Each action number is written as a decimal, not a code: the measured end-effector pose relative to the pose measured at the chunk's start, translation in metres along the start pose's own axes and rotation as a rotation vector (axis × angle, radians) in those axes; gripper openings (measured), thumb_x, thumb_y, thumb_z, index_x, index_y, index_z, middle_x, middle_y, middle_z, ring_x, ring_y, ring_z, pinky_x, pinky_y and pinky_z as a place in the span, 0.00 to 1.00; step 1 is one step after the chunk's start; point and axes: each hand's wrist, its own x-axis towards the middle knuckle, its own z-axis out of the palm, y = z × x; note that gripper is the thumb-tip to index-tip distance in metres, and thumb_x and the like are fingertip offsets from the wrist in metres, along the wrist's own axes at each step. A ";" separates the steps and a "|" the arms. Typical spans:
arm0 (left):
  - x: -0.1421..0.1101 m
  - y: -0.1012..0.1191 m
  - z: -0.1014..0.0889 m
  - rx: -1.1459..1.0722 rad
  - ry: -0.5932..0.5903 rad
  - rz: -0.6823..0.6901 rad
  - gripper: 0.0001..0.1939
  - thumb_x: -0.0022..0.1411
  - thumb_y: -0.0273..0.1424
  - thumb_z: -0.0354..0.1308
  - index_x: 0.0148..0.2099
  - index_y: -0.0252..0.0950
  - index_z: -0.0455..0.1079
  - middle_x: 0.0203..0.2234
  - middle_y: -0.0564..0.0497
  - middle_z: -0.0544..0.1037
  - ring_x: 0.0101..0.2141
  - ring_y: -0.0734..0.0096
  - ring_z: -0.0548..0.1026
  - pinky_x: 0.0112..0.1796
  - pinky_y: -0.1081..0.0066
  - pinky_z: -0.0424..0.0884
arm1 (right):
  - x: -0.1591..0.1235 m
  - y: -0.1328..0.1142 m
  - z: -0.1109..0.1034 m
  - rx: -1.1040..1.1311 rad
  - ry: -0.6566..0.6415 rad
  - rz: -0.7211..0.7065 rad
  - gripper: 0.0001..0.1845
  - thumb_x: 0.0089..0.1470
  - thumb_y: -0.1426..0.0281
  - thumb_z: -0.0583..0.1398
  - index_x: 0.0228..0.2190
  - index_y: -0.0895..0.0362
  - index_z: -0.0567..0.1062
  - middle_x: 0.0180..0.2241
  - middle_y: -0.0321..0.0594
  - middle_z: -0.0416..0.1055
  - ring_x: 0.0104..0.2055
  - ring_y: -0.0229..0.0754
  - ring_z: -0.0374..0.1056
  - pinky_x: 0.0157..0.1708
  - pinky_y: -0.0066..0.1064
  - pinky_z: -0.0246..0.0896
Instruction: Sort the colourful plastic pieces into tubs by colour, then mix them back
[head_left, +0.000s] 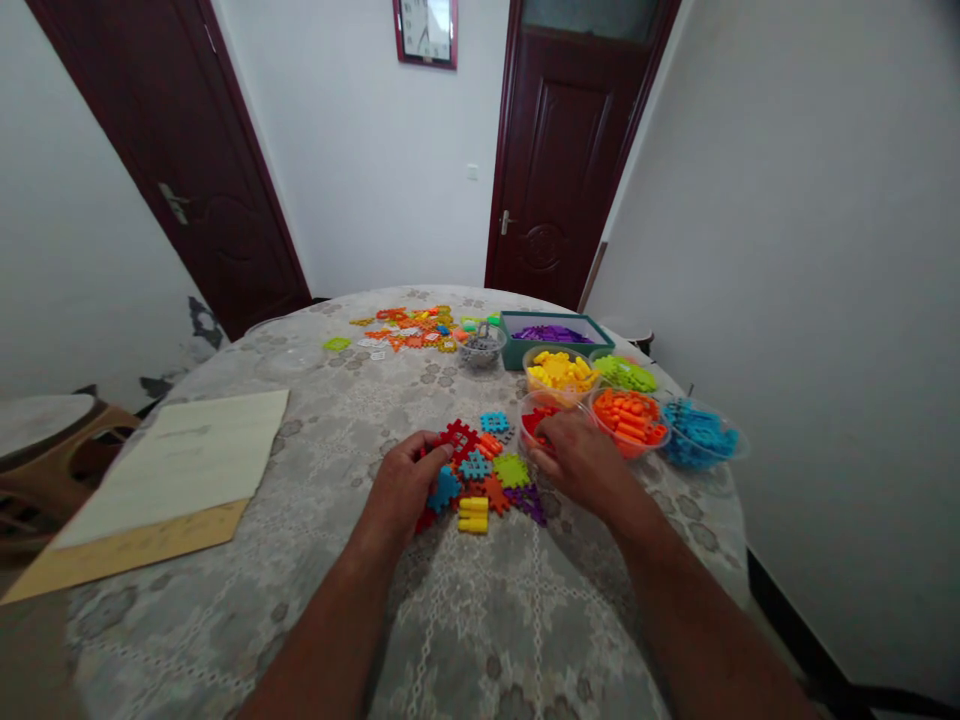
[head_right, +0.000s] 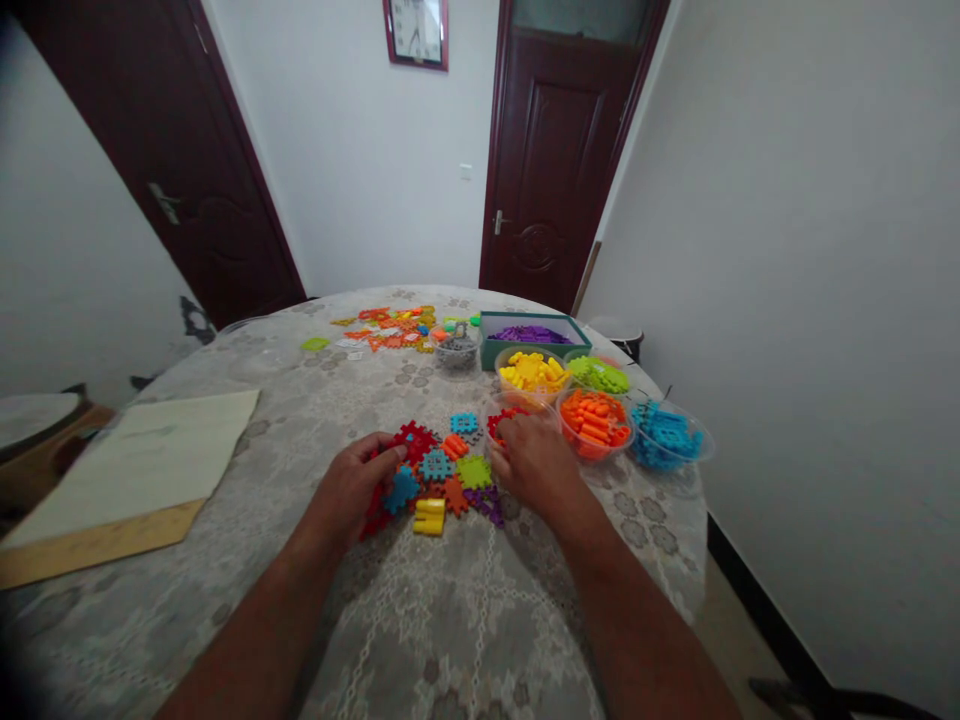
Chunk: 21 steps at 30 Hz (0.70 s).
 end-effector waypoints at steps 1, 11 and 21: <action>-0.001 0.001 0.000 0.003 -0.005 0.008 0.13 0.57 0.44 0.66 0.36 0.39 0.77 0.18 0.57 0.67 0.21 0.71 0.64 0.25 0.71 0.59 | 0.000 -0.003 -0.001 0.028 0.060 -0.015 0.07 0.66 0.67 0.60 0.36 0.55 0.77 0.39 0.48 0.78 0.42 0.50 0.72 0.43 0.38 0.64; -0.009 0.011 0.002 -0.022 -0.252 0.109 0.10 0.55 0.39 0.67 0.33 0.37 0.78 0.26 0.53 0.76 0.28 0.69 0.71 0.33 0.70 0.66 | -0.007 -0.063 0.013 0.599 0.203 -0.121 0.10 0.68 0.67 0.58 0.46 0.53 0.78 0.42 0.43 0.80 0.43 0.45 0.75 0.45 0.37 0.69; -0.006 0.005 -0.001 -0.586 -0.209 -0.165 0.16 0.50 0.37 0.67 0.41 0.34 0.78 0.28 0.53 0.70 0.25 0.75 0.66 0.24 0.74 0.64 | 0.002 -0.016 -0.005 0.373 0.456 0.070 0.10 0.68 0.67 0.57 0.44 0.54 0.79 0.43 0.46 0.78 0.46 0.49 0.73 0.50 0.41 0.68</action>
